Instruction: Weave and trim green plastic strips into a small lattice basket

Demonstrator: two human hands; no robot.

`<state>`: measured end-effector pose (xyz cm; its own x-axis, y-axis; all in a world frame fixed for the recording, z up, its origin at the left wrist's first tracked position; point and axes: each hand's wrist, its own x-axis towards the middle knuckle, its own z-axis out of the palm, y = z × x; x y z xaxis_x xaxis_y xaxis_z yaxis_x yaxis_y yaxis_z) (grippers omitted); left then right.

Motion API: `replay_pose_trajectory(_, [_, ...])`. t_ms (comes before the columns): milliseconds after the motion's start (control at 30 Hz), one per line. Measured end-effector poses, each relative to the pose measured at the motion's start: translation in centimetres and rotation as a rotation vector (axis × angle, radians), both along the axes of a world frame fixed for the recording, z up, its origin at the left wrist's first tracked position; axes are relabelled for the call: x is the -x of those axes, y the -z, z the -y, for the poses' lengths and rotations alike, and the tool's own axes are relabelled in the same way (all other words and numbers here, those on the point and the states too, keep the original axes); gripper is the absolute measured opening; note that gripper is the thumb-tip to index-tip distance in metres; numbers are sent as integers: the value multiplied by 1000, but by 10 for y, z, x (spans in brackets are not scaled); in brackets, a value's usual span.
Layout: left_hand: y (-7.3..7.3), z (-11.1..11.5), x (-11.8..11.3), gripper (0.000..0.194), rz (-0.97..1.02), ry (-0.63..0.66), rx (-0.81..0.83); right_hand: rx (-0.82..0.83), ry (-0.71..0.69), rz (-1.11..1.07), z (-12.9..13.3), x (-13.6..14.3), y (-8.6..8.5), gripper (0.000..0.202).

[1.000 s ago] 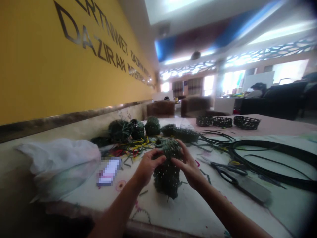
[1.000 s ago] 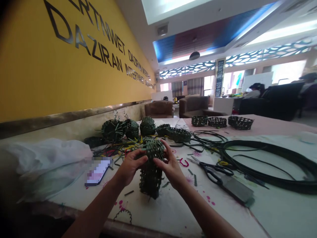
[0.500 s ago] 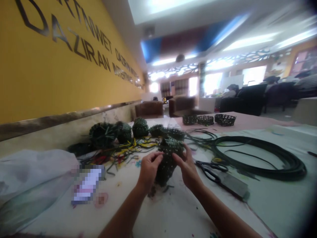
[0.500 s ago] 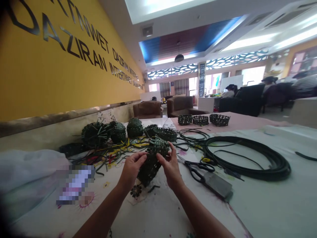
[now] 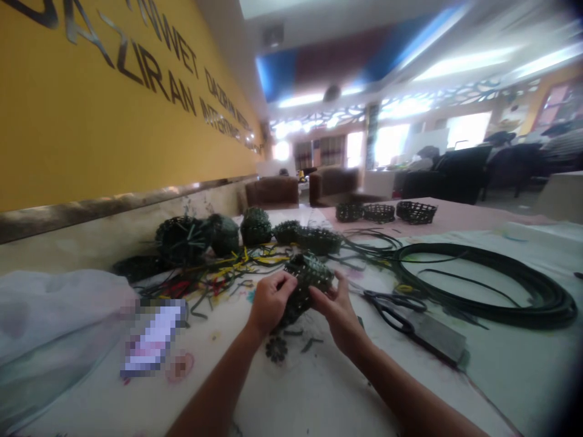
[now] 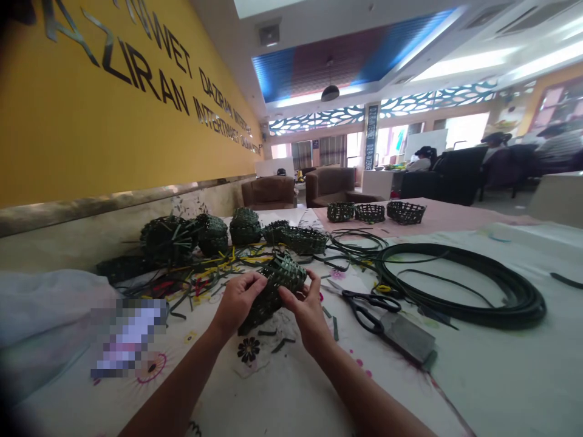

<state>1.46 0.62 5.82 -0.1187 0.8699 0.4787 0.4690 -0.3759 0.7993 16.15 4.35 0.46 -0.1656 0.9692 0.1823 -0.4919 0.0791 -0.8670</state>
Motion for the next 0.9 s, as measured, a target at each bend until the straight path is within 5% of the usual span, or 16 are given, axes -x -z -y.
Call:
replay_pose_trajectory(300, [18,2,25,19,-334,31,-42,51,-106,159,7,2,9,63])
replay_pose_trajectory(433, [25,-1,33,16,-467,47,4,26,-172,410,-3,-4,18,51])
replay_pose_trajectory(600, [22,-3,43,16,-636,55,111,-144,23,793,-22,-13,19,37])
replay_pose_trajectory(900, [14,1,42,27,-793,-14,197,-222,117,850,-25,-18,10,22])
